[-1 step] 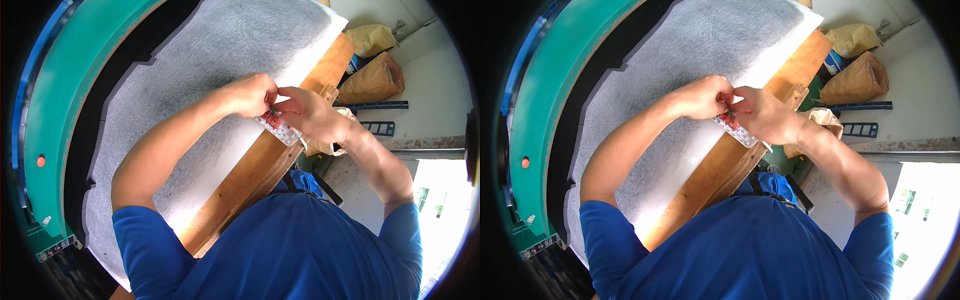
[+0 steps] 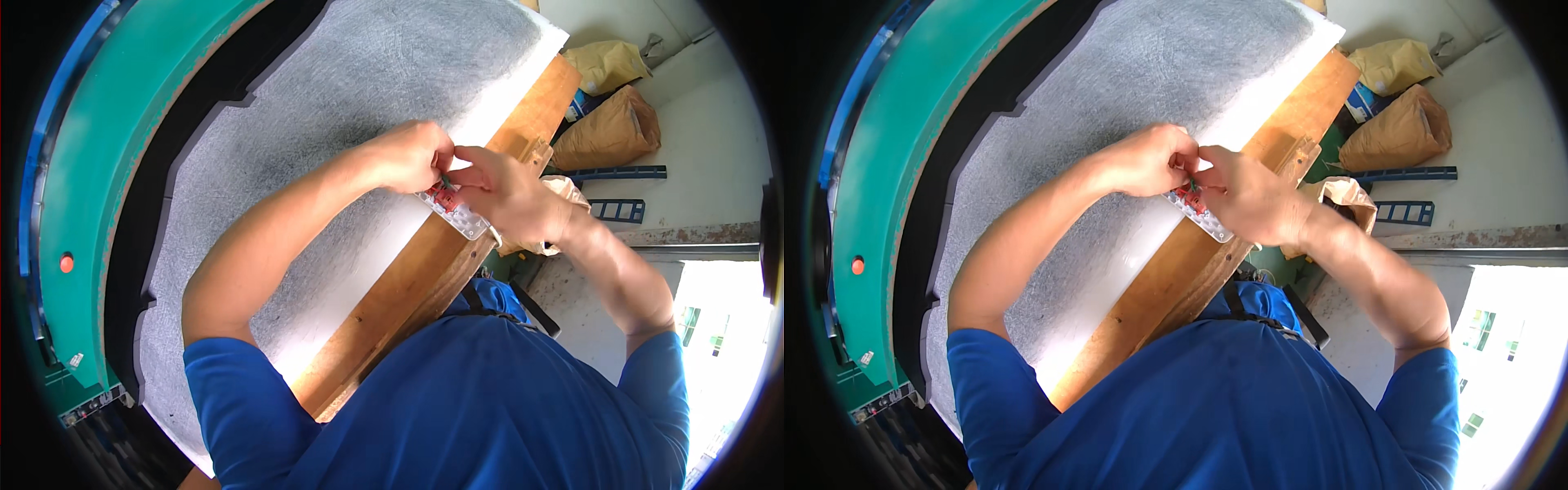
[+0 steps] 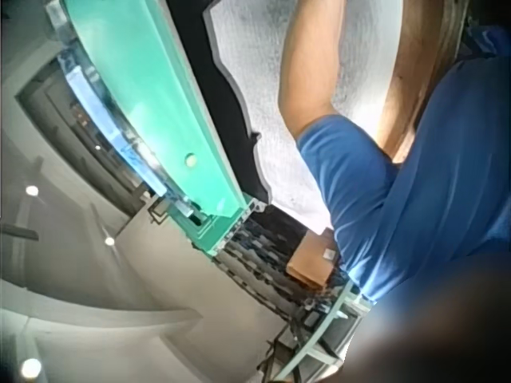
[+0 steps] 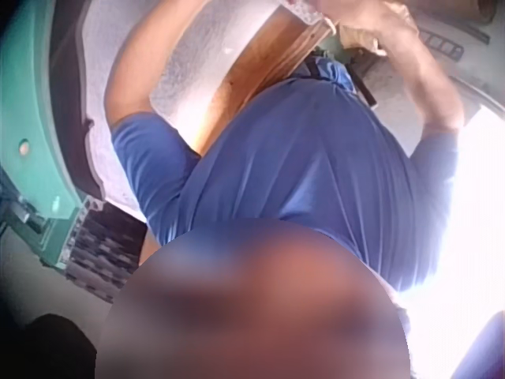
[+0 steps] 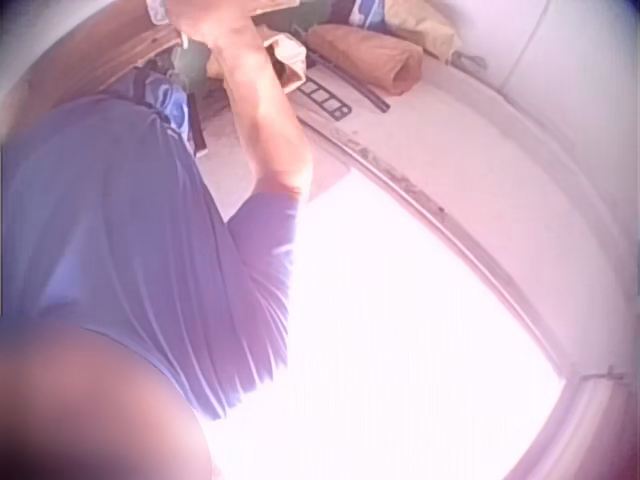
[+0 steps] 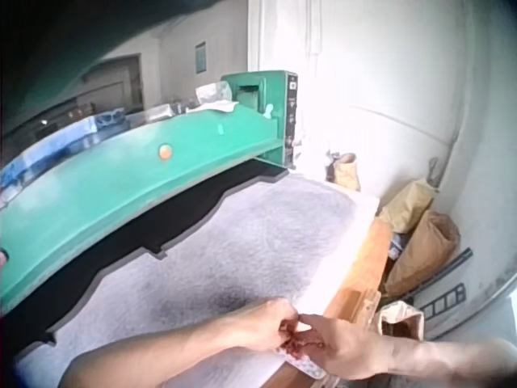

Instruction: Repairing an electrical power strip by connecting and securing internal wires.

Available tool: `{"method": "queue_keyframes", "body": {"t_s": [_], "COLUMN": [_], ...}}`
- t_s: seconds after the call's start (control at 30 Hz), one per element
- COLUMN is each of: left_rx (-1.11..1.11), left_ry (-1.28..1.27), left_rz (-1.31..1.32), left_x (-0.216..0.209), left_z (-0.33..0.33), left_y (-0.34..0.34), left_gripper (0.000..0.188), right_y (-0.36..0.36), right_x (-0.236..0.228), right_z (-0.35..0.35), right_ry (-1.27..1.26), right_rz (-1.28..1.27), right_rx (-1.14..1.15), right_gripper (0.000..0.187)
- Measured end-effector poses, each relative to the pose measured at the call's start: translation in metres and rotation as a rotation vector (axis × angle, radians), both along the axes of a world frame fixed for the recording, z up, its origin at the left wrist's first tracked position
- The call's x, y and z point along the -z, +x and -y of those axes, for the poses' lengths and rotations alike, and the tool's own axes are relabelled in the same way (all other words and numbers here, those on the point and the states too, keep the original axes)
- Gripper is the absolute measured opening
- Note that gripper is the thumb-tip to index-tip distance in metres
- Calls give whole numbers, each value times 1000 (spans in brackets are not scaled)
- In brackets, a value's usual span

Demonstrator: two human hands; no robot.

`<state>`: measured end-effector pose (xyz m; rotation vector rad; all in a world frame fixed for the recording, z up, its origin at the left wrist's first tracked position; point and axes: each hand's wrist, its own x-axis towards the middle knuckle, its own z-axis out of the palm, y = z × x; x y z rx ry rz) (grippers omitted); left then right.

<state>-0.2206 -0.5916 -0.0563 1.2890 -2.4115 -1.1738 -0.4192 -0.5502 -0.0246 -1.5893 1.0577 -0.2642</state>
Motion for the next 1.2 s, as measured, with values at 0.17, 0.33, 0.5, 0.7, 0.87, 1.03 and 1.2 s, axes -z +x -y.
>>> {"method": "queue_keyframes", "body": {"t_s": [0.17,0.33,0.5,0.7,0.87,1.03,1.2], "left_rx": [6,42,26,11,-5,-113,-130], "left_ry": [-59,-184,-230,-212,-110,-12,-301], "left_rz": [-107,-149,-214,-221,-259,-302,-203], "left_x": [7,10,18,16,15,8,6], "left_z": [-2,-3,-5,-7,-7,-12,-40], "left_y": [2,8,11,12,14,16,11], "left_gripper": [5,5,4,4,7,3,10], "right_y": [-13,1,5,13,15,17,9], "right_x": [1,24,28,17,30,30,27], "right_z": [7,14,18,24,30,36,38], "right_ry": [-36,-57,-64,-40,41,98,111], "right_rz": [110,-113,-218,-260,-220,-244,-182], "right_rx": [169,117,149,102,124,116,86], "right_gripper": [46,12,17,20,20,20,22]}}
